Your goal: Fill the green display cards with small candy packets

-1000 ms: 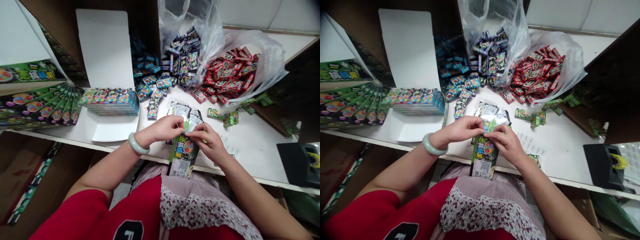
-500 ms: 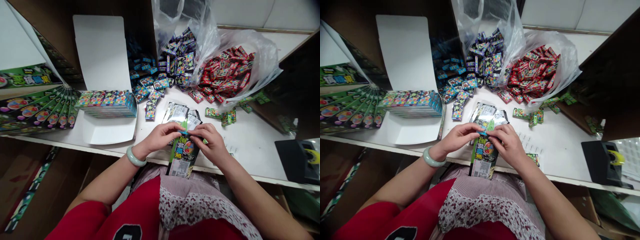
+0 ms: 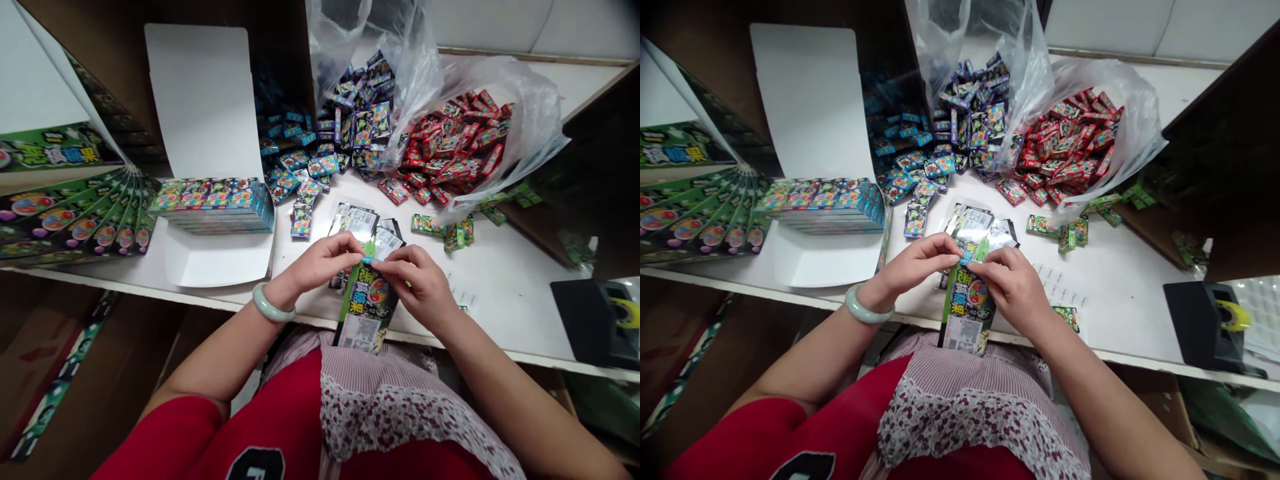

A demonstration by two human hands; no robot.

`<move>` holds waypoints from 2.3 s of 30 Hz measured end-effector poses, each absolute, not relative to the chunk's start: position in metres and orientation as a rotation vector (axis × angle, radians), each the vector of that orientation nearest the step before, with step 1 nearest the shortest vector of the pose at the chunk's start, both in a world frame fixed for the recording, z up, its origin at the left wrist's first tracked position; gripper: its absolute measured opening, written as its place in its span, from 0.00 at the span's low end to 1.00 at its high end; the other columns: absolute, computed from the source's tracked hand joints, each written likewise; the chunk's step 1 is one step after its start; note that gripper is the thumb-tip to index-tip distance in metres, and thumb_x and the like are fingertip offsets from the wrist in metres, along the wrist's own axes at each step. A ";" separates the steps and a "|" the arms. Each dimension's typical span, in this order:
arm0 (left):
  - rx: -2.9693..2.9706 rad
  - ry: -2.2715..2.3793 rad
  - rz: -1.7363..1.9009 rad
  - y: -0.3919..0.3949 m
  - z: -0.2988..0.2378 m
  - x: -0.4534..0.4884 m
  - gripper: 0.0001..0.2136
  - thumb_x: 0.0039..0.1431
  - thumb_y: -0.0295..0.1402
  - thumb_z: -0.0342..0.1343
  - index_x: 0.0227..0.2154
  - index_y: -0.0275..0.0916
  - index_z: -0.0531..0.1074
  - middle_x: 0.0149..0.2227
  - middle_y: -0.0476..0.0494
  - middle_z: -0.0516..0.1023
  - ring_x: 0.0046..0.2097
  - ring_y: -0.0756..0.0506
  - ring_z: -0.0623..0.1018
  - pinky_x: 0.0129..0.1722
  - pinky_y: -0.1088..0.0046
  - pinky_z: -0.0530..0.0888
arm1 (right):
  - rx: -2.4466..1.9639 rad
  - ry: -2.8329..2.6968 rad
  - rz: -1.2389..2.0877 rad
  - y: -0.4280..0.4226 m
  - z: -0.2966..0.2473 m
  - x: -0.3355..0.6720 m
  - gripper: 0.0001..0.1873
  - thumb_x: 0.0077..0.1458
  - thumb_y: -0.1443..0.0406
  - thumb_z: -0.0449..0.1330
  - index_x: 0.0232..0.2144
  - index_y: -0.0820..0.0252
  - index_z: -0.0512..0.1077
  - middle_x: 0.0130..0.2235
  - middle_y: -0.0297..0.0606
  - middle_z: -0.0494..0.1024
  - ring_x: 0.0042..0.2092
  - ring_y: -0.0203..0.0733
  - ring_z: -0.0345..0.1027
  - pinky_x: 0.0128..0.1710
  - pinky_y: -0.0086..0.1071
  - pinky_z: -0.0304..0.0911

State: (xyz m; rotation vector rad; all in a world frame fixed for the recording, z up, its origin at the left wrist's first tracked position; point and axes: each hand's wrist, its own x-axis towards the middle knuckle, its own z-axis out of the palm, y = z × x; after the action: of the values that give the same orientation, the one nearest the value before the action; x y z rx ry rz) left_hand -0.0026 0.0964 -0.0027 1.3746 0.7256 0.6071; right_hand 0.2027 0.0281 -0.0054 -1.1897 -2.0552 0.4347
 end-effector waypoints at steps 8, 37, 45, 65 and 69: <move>1.497 0.794 0.495 0.108 0.007 -0.001 0.03 0.51 0.29 0.57 0.26 0.35 0.70 0.27 0.50 0.71 0.30 0.52 0.69 0.32 0.74 0.66 | -1.138 -1.965 0.641 0.032 -0.014 0.203 0.18 0.60 0.72 0.54 0.45 0.44 0.74 0.38 0.36 0.68 0.40 0.41 0.66 0.38 0.38 0.66; 1.544 0.744 0.966 0.061 -0.042 -0.005 0.06 0.59 0.29 0.57 0.40 0.41 0.72 0.40 0.45 0.75 0.45 0.48 0.75 0.46 0.71 0.73 | -1.256 -1.825 0.586 0.018 -0.016 0.210 0.04 0.58 0.67 0.59 0.37 0.55 0.71 0.36 0.37 0.74 0.40 0.41 0.69 0.40 0.38 0.66; 1.568 0.700 0.866 0.064 -0.045 -0.008 0.15 0.61 0.29 0.56 0.50 0.46 0.68 0.48 0.45 0.74 0.48 0.48 0.75 0.47 0.72 0.74 | -1.279 -1.753 0.483 0.012 -0.025 0.203 0.05 0.60 0.70 0.56 0.37 0.56 0.71 0.34 0.38 0.74 0.39 0.41 0.68 0.38 0.36 0.66; 1.559 1.008 0.918 0.078 -0.041 0.009 0.09 0.56 0.39 0.59 0.36 0.40 0.74 0.39 0.45 0.77 0.42 0.45 0.76 0.43 0.70 0.73 | -2.072 -1.502 0.582 0.016 -0.063 0.337 0.03 0.50 0.67 0.62 0.29 0.58 0.76 0.32 0.35 0.73 0.32 0.37 0.65 0.37 0.32 0.60; 1.577 0.978 0.936 0.077 -0.038 0.015 0.07 0.57 0.37 0.59 0.35 0.40 0.74 0.37 0.46 0.77 0.40 0.46 0.75 0.40 0.72 0.73 | -2.075 -1.486 0.662 0.018 -0.069 0.334 0.03 0.49 0.68 0.60 0.26 0.59 0.74 0.31 0.34 0.72 0.33 0.36 0.64 0.36 0.31 0.58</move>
State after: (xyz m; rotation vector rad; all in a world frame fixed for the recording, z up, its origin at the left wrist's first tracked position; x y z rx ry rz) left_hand 0.0147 0.0773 -0.0383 1.5768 0.9783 0.9358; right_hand 0.3342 0.0176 -0.0695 -2.0752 -1.4859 0.6620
